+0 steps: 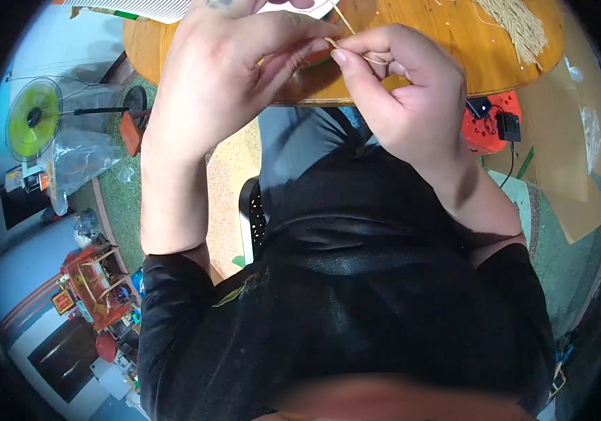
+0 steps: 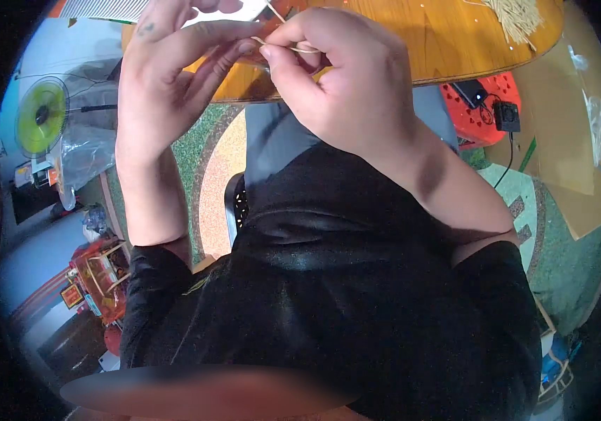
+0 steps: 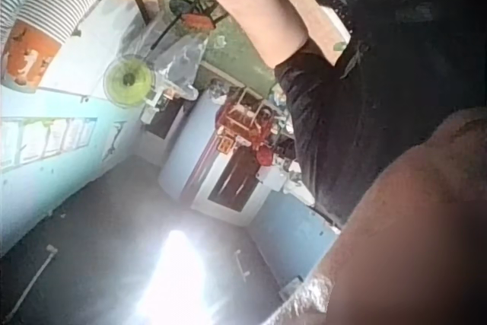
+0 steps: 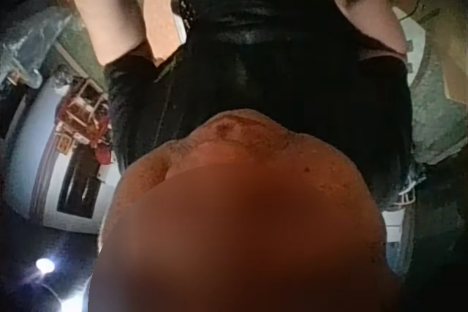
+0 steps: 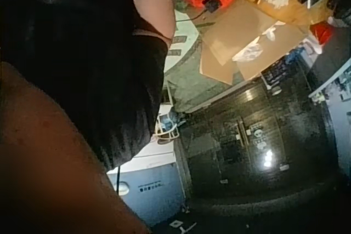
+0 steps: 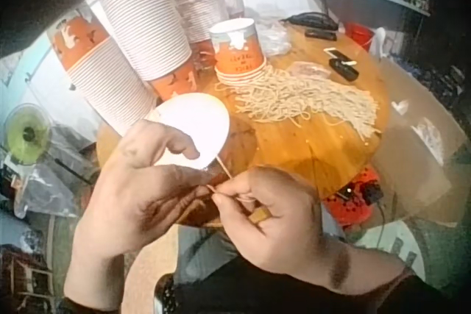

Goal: Assembling paper bowls by threading and knotting fiber strings through pre-punched holes.

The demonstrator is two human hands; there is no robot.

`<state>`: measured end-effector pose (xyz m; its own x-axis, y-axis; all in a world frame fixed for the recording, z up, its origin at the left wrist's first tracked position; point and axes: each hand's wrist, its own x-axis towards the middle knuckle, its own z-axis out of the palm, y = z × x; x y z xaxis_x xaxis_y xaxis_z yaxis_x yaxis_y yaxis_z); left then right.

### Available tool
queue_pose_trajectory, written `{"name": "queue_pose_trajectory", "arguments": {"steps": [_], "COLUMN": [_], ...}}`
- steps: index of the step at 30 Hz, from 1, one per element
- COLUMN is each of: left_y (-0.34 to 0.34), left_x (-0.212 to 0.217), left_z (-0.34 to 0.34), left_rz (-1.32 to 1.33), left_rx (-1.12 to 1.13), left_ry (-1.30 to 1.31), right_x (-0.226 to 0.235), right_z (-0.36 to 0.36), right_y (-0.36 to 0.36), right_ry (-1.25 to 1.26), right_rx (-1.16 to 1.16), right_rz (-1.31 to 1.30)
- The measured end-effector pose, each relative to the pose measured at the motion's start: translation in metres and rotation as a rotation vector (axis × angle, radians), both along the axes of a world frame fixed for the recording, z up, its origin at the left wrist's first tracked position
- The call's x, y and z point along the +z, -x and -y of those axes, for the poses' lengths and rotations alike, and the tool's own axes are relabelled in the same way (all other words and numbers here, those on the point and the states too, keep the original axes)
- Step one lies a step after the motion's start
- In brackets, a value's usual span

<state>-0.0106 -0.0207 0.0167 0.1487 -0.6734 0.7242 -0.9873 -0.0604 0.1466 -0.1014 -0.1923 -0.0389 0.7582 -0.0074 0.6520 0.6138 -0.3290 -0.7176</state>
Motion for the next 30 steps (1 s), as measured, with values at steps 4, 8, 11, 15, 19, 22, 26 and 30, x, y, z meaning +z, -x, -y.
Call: {"name": "queue_pose_trajectory", "arguments": {"steps": [4, 8, 11, 15, 19, 22, 26, 30], "left_y": [0.022, 0.023, 0.012, 0.029, 0.021, 0.018, 0.016, 0.014], "left_x": [0.043, 0.043, 0.026, 0.053, 0.053, 0.053, 0.055, 0.058], "left_z": [-0.011, -0.011, -0.008, 0.002, -0.012, -0.010, -0.004, -0.001], "left_rz": [0.068, 0.049, 0.077, -0.372, -0.466, -0.557, -0.668, -0.663], "left_rx": [0.243, 0.234, 0.204, 0.373, 0.425, 0.423, 0.508, 0.506], "left_ry": [-0.379, -0.348, -0.324, -0.267, -0.313, -0.347, -0.382, -0.423], "right_x": [0.002, 0.010, 0.002, -0.009, -0.009, -0.010, -0.010, -0.011], "right_z": [0.006, 0.000, -0.006, -0.003, -0.010, -0.014, -0.015, -0.015], "right_y": [0.002, 0.002, -0.002, -0.011, -0.017, -0.019, -0.018, -0.020], "right_ry": [0.002, -0.049, -0.123, -0.094, -0.061, -0.044, -0.036, -0.077], "right_rx": [-0.028, -0.022, -0.001, -0.136, -0.168, -0.206, -0.231, -0.216], "right_rz": [-0.021, -0.010, 0.000, 0.074, 0.127, 0.121, 0.054, 0.063]}}
